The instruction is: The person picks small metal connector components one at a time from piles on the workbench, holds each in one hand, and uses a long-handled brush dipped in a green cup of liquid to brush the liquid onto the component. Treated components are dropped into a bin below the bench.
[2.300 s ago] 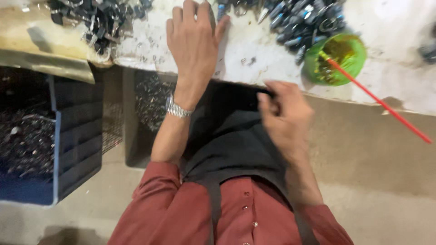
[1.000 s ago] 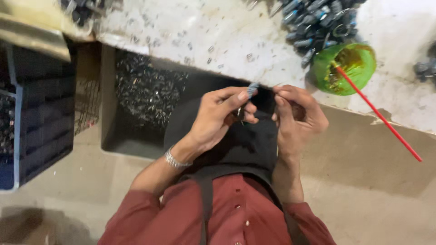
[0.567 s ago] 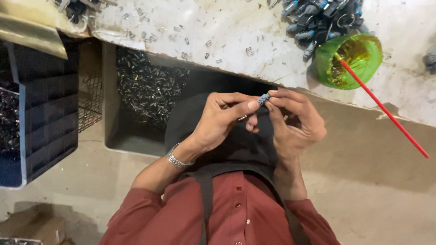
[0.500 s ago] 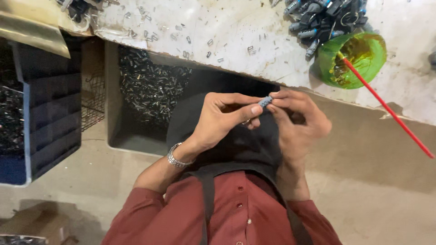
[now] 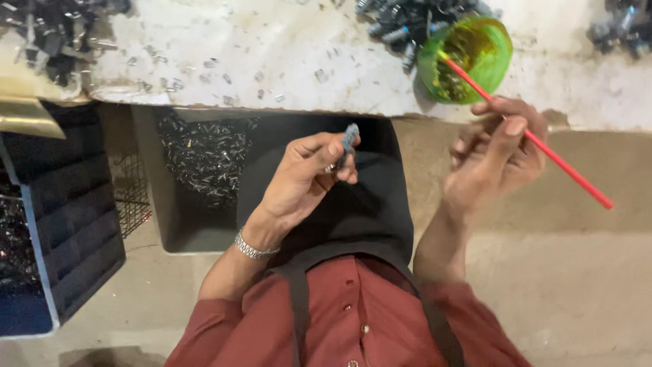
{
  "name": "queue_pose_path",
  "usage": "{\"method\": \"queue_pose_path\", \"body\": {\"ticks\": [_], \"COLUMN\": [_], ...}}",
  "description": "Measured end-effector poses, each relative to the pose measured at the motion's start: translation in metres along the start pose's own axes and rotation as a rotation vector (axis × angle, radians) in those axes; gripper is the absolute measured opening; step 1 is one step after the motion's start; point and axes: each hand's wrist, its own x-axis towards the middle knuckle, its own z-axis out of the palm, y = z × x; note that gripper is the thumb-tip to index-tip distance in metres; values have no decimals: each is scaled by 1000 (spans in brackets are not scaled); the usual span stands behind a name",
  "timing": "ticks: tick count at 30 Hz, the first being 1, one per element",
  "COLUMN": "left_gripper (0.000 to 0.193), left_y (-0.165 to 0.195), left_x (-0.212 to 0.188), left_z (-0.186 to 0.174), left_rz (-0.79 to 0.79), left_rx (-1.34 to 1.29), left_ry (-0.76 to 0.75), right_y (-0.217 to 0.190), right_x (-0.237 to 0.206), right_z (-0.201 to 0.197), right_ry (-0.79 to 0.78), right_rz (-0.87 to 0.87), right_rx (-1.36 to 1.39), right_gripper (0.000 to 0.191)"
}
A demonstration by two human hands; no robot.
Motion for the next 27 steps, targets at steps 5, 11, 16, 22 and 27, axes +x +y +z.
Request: {"method": "queue_pose_path", "body": {"ticks": [5,11,16,22,27], "left_gripper": [36,28,27,26,25], "left_y": [-6,-10,-7,-12,36], "left_x": [3,7,3,1,-41], "left_z": [-1,-1,3,-1,-4], "left_rz": [59,33,48,21,142], "left_rx": [21,-49,-70,-101,62], "left_ry": [40,101,41,14,176], "right_y": [2,14,19,16,8], "right_x": [2,-28,-43,-44,-14], "right_z": [-21,-41,-35,-30,-41], "right_ry": [165,89,-56,32,131], "right_rz": [78,387,482,257,86], "right_rx": [216,401,480,86,122], "right_gripper": [33,25,21,22,31]}}
